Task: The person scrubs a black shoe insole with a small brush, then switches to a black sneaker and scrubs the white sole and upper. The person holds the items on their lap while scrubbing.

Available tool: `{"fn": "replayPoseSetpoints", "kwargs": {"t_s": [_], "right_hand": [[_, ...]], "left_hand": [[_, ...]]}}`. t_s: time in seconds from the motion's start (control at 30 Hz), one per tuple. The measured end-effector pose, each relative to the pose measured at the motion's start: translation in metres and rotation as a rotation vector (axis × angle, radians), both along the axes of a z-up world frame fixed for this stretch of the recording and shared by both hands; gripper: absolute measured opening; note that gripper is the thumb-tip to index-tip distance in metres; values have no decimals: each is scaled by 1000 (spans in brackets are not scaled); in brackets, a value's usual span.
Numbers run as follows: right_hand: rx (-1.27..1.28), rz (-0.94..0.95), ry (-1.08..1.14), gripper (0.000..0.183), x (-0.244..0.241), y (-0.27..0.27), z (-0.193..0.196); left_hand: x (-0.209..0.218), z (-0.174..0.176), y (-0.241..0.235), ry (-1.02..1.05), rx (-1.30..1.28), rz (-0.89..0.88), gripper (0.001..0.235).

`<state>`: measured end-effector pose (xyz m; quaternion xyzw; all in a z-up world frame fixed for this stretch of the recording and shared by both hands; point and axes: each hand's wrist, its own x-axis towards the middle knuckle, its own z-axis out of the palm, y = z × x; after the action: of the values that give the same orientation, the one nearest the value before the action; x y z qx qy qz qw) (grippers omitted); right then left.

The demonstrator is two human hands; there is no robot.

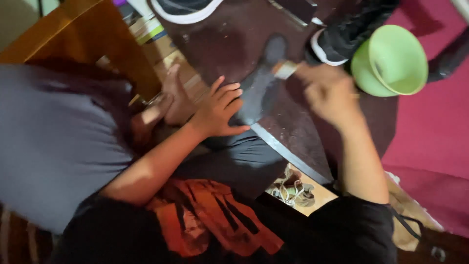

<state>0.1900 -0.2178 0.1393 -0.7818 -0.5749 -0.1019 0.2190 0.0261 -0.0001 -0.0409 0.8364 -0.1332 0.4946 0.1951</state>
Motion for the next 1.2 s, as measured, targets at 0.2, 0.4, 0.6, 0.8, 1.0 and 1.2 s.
{"fn": "replayPoseSetpoints", "kwargs": {"t_s": [0.2, 0.4, 0.6, 0.8, 1.0, 1.2], "right_hand": [[-195, -903, -600, 27, 165, -151, 20], [-788, -963, -232, 30, 183, -106, 5], [-365, -1038, -275, 38, 184, -147, 20], [212, -526, 297, 21, 103, -120, 28], [173, -184, 371, 15, 6, -18, -33], [-66, -106, 62, 15, 9, -17, -56]], "left_hand": [[-10, 13, 2, 117, 71, 0, 60], [-7, 10, 1, 159, 67, 6, 60], [-8, 10, 3, 158, 64, -10, 60], [-9, 20, 1, 325, 84, 60, 80], [7, -9, 2, 57, 85, 60, 82], [5, -10, -1, 61, 47, 32, 80]]}}
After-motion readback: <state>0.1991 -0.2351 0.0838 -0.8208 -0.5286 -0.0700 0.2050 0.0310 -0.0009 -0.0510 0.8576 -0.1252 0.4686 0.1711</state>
